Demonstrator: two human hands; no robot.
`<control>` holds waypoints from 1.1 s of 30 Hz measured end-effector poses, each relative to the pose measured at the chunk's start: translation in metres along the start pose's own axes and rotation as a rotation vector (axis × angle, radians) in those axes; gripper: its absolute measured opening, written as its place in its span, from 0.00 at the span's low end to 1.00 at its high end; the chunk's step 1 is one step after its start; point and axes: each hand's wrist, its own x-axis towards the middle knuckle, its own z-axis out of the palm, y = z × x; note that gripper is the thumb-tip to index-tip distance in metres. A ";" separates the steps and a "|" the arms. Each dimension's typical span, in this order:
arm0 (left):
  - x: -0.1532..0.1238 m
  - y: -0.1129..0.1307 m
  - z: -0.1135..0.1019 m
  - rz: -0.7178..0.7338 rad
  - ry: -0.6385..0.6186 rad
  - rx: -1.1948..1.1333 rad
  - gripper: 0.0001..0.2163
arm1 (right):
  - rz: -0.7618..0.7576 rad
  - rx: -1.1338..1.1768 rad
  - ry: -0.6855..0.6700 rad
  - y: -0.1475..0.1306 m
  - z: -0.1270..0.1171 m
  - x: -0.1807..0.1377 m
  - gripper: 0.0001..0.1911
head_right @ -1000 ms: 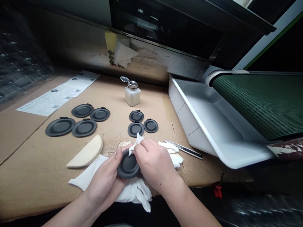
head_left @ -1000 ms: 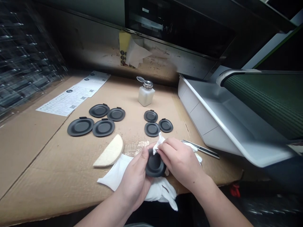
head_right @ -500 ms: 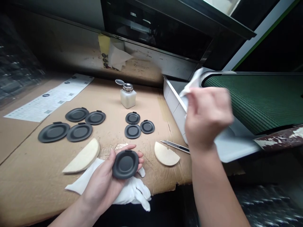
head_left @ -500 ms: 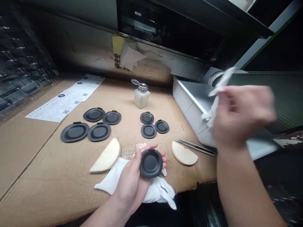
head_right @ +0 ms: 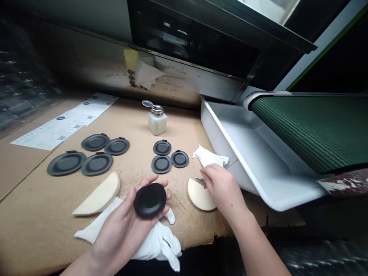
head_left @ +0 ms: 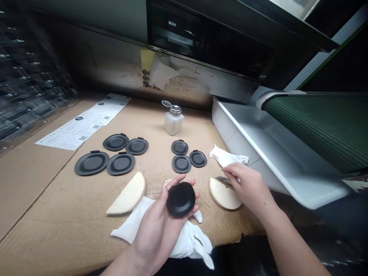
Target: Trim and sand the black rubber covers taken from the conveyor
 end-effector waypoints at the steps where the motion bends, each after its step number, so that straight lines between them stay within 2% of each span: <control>1: 0.000 0.000 0.000 -0.003 0.009 -0.009 0.18 | 0.024 -0.014 -0.037 0.003 0.001 -0.009 0.08; 4: -0.001 0.001 -0.001 -0.017 0.023 -0.038 0.18 | 0.077 -0.060 -0.064 0.019 0.013 -0.028 0.07; 9: -0.002 0.002 -0.001 -0.026 0.005 -0.102 0.14 | 0.069 -0.012 0.065 0.031 0.030 -0.036 0.09; 11: -0.002 0.002 -0.001 -0.013 0.003 -0.119 0.12 | 0.091 -0.010 0.168 0.024 0.026 -0.037 0.10; 13: -0.002 0.001 -0.001 -0.004 -0.010 -0.124 0.11 | 0.098 -0.008 0.337 0.011 0.019 -0.037 0.12; 15: -0.001 0.000 0.000 0.010 -0.024 -0.119 0.12 | 0.048 0.019 0.487 -0.011 0.010 -0.038 0.11; 16: -0.001 -0.001 0.000 0.022 -0.026 -0.114 0.12 | -0.004 0.051 0.521 -0.024 0.007 -0.038 0.10; 19: -0.001 -0.001 0.000 0.039 -0.019 -0.121 0.14 | -0.157 0.190 0.458 -0.066 0.005 -0.038 0.09; 23: -0.001 0.000 0.000 0.009 0.028 -0.212 0.15 | -0.158 0.285 0.333 -0.105 0.018 -0.037 0.13; 27: 0.002 0.002 -0.001 0.017 0.039 -0.250 0.14 | -0.132 0.283 0.316 -0.114 0.031 -0.039 0.15; 33: 0.004 0.001 -0.004 0.036 0.029 -0.271 0.13 | -0.121 0.262 0.334 -0.116 0.037 -0.042 0.16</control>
